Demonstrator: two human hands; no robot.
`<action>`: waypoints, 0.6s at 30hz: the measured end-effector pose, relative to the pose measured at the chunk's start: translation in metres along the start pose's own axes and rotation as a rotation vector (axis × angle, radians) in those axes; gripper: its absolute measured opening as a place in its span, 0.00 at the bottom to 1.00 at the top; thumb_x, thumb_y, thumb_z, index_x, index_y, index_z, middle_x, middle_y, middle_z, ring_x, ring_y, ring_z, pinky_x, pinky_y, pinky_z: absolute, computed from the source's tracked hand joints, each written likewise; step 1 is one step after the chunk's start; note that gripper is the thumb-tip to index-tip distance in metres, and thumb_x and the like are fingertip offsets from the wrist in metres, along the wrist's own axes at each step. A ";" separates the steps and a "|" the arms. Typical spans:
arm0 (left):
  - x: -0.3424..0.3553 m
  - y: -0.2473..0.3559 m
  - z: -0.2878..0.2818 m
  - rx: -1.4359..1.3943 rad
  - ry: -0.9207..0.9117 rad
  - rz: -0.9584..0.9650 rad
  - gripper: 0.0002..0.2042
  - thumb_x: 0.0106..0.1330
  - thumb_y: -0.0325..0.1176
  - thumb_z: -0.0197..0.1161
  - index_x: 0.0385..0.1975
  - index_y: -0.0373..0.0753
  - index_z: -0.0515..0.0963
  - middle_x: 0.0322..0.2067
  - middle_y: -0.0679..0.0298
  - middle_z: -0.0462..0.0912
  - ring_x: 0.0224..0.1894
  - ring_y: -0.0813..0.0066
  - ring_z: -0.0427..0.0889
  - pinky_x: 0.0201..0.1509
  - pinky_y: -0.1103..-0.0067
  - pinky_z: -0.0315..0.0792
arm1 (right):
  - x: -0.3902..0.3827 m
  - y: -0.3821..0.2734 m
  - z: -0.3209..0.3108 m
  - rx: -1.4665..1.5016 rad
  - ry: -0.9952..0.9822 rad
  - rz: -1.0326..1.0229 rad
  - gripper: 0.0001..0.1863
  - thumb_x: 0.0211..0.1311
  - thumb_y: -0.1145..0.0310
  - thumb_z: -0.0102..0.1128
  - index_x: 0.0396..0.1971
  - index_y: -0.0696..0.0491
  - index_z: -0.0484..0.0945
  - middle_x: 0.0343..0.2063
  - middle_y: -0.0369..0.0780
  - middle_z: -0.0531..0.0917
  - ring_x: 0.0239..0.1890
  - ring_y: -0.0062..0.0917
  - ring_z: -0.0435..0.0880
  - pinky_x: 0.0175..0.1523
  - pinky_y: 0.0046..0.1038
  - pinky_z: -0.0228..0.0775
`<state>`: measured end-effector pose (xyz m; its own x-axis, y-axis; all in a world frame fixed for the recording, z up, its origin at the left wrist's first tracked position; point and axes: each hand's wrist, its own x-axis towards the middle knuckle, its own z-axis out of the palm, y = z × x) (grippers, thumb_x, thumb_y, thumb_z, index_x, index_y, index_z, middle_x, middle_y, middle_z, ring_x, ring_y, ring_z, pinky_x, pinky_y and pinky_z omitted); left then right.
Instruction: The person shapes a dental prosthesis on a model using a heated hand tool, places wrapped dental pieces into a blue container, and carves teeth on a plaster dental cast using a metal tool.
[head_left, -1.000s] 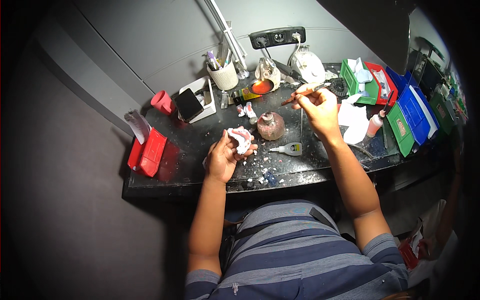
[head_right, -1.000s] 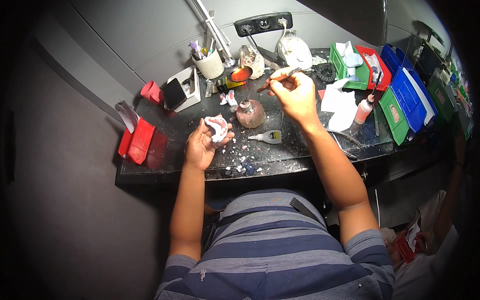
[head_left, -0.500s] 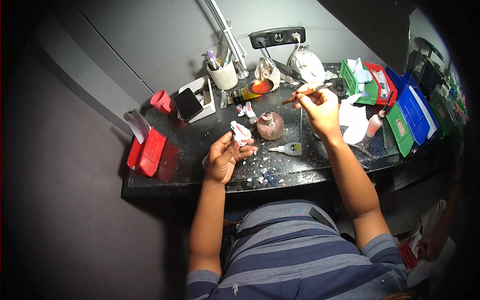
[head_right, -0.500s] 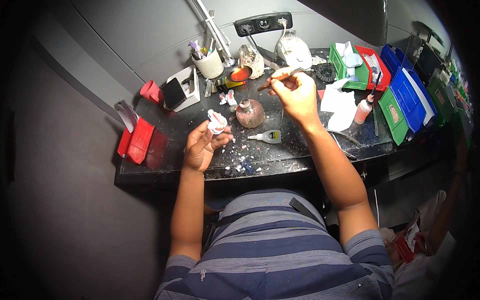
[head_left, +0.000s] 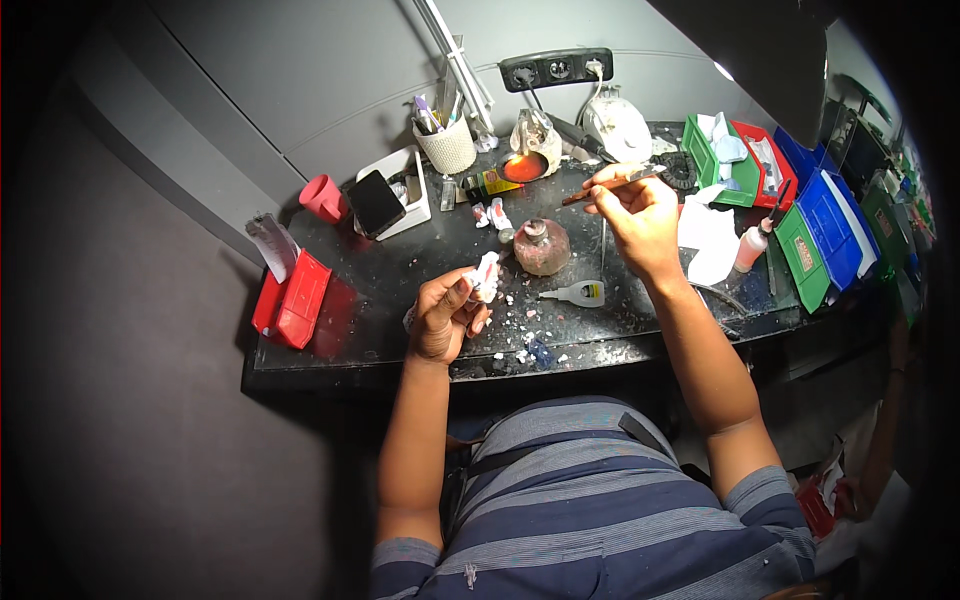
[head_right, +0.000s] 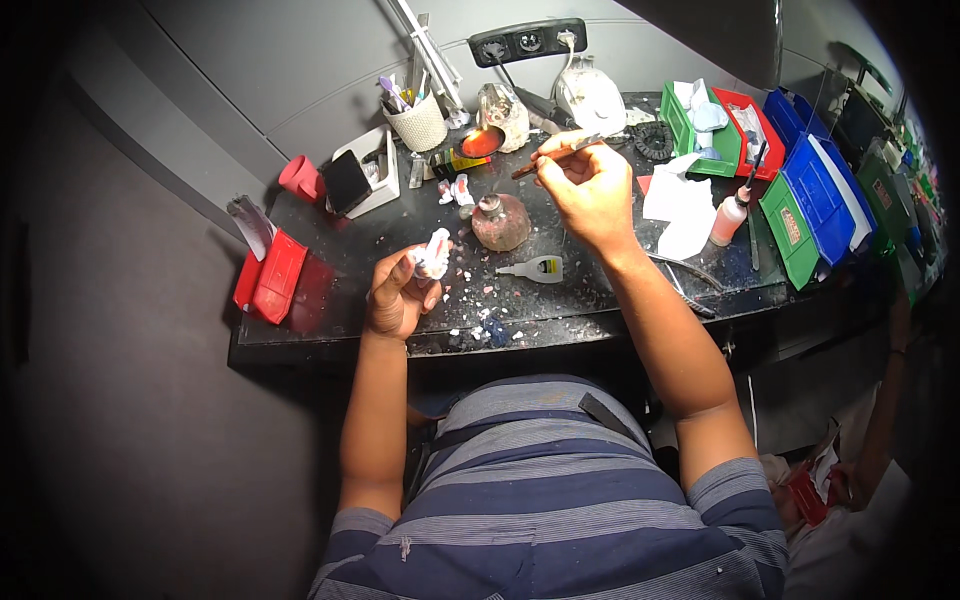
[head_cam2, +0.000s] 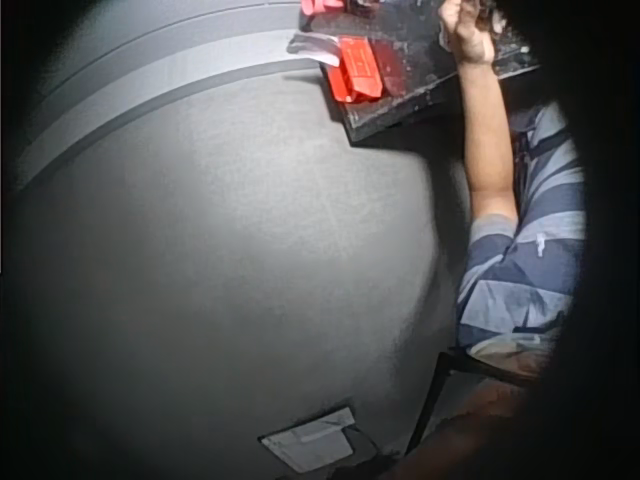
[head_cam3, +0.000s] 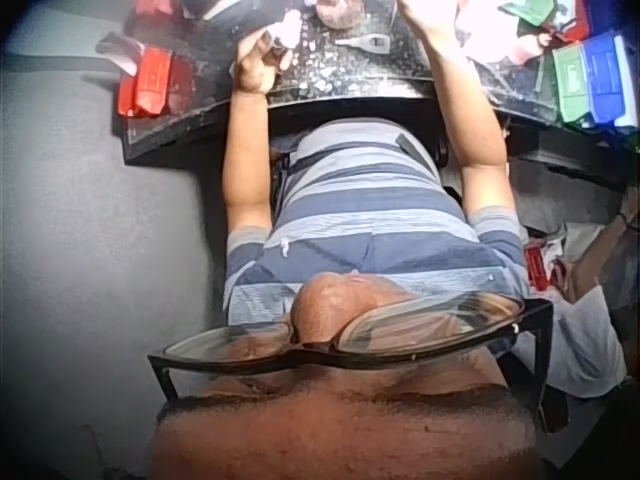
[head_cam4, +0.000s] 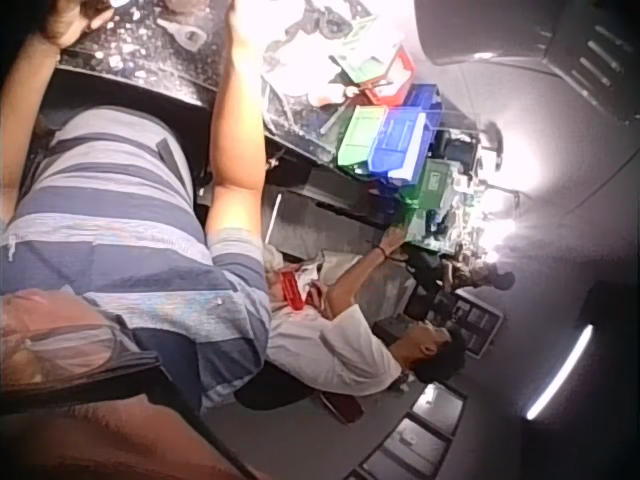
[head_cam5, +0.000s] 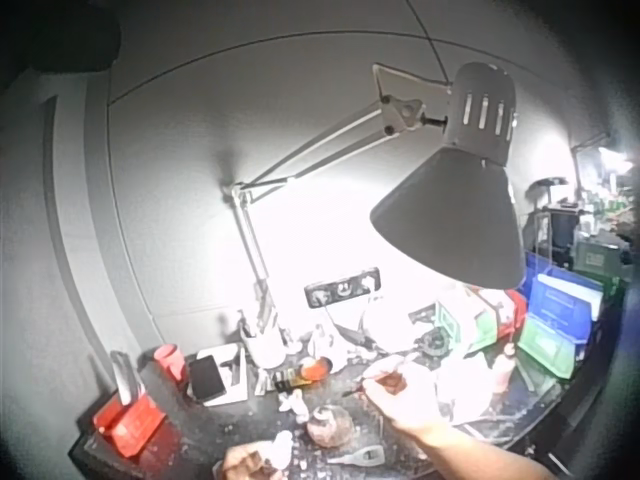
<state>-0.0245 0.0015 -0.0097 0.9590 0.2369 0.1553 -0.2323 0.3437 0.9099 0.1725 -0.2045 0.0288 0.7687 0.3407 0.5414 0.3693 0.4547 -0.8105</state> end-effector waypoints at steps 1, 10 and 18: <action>0.000 -0.001 -0.001 0.000 0.000 0.000 0.27 0.67 0.51 0.65 0.46 0.25 0.77 0.28 0.64 0.78 0.19 0.79 0.73 0.23 0.83 0.66 | 0.000 -0.001 0.000 0.001 -0.002 -0.003 0.05 0.63 0.79 0.62 0.38 0.61 0.78 0.35 0.40 0.85 0.36 0.20 0.86 0.45 0.22 0.81; 0.000 0.000 0.001 0.014 0.037 0.023 0.28 0.66 0.51 0.66 0.46 0.25 0.78 0.27 0.65 0.78 0.19 0.81 0.71 0.24 0.84 0.66 | 0.000 -0.004 0.001 0.007 -0.006 0.015 0.05 0.64 0.78 0.62 0.38 0.60 0.78 0.35 0.40 0.85 0.38 0.20 0.86 0.45 0.23 0.81; 0.000 0.001 0.002 0.005 0.062 0.024 0.27 0.67 0.51 0.66 0.44 0.26 0.78 0.26 0.66 0.77 0.19 0.81 0.70 0.23 0.85 0.63 | -0.003 -0.007 0.003 0.050 -0.020 0.016 0.05 0.64 0.79 0.62 0.38 0.61 0.78 0.36 0.39 0.84 0.38 0.20 0.85 0.45 0.22 0.82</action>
<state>-0.0243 -0.0004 -0.0082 0.9413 0.3011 0.1528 -0.2539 0.3328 0.9082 0.1664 -0.2061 0.0333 0.7636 0.3644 0.5331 0.3298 0.4896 -0.8071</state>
